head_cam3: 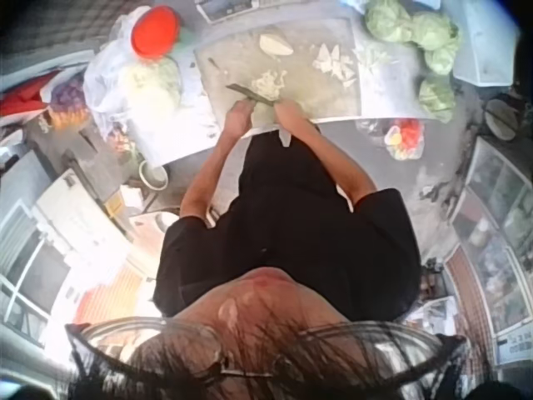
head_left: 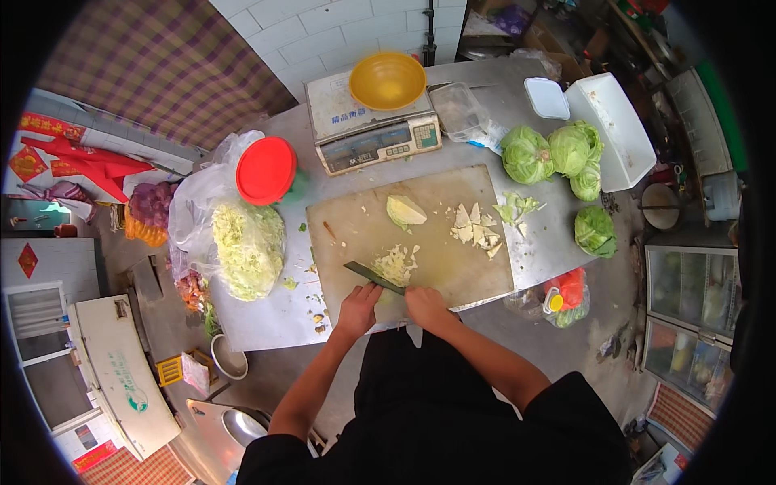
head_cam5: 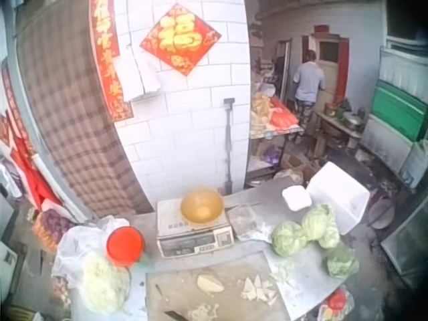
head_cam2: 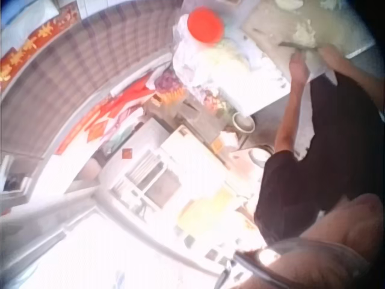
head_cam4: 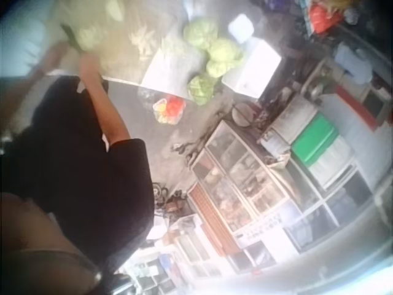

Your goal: The person removes outer leaves from a cabbage, then uses a knife to cut and chop the cabbage into small pieces on a cutting board. The chopped cabbage is gathered and placed into a plastic bag.

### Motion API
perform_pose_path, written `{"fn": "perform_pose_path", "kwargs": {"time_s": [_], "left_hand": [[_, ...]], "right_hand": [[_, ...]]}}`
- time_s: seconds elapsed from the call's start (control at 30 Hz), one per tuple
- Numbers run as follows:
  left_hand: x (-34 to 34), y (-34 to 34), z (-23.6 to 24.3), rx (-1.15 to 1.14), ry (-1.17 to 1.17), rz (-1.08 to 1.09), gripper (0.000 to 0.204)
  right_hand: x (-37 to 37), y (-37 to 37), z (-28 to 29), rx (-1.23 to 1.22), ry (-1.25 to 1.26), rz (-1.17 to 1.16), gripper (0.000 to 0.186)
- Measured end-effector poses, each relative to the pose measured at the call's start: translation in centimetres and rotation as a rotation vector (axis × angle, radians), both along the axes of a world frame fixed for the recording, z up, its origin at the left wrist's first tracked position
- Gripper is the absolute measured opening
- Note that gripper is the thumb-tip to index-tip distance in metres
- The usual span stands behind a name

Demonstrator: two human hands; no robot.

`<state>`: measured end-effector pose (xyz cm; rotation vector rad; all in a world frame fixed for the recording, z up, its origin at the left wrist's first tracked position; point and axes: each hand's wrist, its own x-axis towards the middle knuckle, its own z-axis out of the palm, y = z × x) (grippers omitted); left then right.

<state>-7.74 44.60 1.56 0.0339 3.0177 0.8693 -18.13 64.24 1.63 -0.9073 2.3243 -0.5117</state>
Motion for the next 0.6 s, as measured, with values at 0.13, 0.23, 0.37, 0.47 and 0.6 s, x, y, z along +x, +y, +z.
{"fn": "perform_pose_path", "kwargs": {"time_s": [0.13,0.23,0.37,0.47,0.6], "left_hand": [[-0.2,-0.4,1.8,-0.125,-0.183,-0.165,0.053],[-0.8,-0.6,1.1,-0.178,-0.285,-0.226,0.05],[-1.8,-1.6,1.1,-0.188,-0.319,-0.248,0.052],[-0.6,-2.6,-0.4,-0.17,-0.342,-0.258,0.059],[-0.6,-2.5,-0.5,-0.173,-0.349,-0.288,0.069]], "right_hand": [[0.2,2.5,2.0,-0.038,0.056,0.047,0.013],[-0.4,3.1,3.1,0.013,0.009,0.037,0.013],[-1.3,1.7,-0.5,-0.078,0.053,0.131,0.013],[-1.9,1.6,3.2,-0.074,0.011,0.155,0.014],[-1.6,1.3,0.7,-0.084,-0.026,0.119,0.012]]}}
